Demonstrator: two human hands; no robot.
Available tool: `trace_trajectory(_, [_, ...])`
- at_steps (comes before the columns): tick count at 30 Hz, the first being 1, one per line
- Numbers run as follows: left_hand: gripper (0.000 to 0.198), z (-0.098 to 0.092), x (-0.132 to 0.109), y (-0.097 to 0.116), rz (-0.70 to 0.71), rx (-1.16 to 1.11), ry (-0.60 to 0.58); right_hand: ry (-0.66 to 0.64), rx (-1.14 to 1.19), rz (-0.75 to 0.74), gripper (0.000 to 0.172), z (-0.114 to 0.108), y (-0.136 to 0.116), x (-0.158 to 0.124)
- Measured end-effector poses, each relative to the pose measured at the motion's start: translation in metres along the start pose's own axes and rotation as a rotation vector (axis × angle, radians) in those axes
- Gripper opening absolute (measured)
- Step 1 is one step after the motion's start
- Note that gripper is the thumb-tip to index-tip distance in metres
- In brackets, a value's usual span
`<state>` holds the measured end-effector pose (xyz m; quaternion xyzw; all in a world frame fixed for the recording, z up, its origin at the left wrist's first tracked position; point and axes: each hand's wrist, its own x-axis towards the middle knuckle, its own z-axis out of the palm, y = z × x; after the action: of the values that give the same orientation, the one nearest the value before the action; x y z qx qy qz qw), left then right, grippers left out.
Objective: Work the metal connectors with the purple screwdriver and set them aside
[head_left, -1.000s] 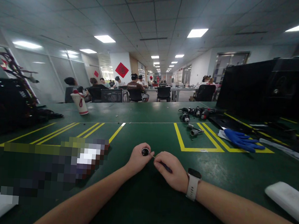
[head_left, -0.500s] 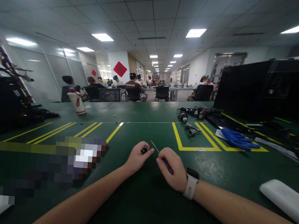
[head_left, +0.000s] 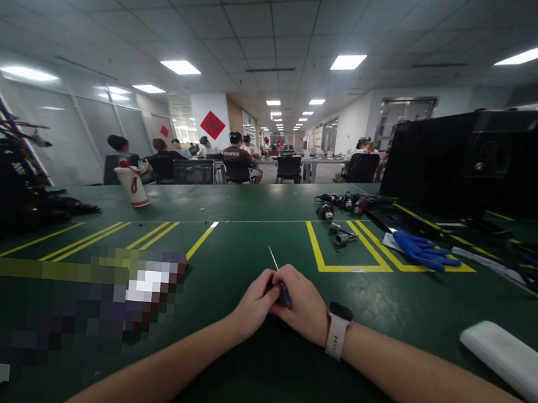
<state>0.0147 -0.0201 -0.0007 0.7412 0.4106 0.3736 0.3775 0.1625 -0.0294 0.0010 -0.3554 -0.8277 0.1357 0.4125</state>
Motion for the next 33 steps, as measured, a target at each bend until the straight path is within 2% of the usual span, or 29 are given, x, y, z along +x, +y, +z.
trace_trajectory(2, [0.014,0.001,-0.002,0.003,0.012,-0.036,0.003,-0.007,0.005,-0.003,0.031,0.001,0.001,0.000])
trace_trajectory(6, [0.037,0.000,-0.003,0.008,0.025,-0.094,0.002,-0.042,0.019,-0.028,0.031,0.002,0.001,-0.001])
trace_trajectory(10, [0.049,-0.001,-0.004,0.010,0.008,-0.135,-0.014,-0.057,-0.009,-0.043,0.030,0.003,0.000,-0.001])
trace_trajectory(16, [0.051,0.000,-0.002,0.007,0.014,-0.155,-0.043,-0.041,-0.113,-0.071,0.032,0.002,-0.001,-0.002])
trace_trajectory(20, [0.050,0.001,-0.003,0.006,0.077,-0.098,-0.050,-0.019,-0.203,-0.083,0.031,-0.003,0.005,0.002])
trace_trajectory(25, [0.063,0.000,-0.007,0.009,0.162,0.122,-0.017,0.082,-0.344,0.003,0.019,-0.021,0.032,0.015])
trace_trajectory(29, [0.059,-0.001,-0.010,0.013,0.137,0.190,-0.105,0.214,-0.486,0.183,0.013,-0.050,0.067,0.021])
trace_trajectory(33, [0.054,-0.002,-0.012,0.016,0.076,0.229,-0.155,0.274,-0.651,0.383,0.013,-0.081,0.099,0.017])
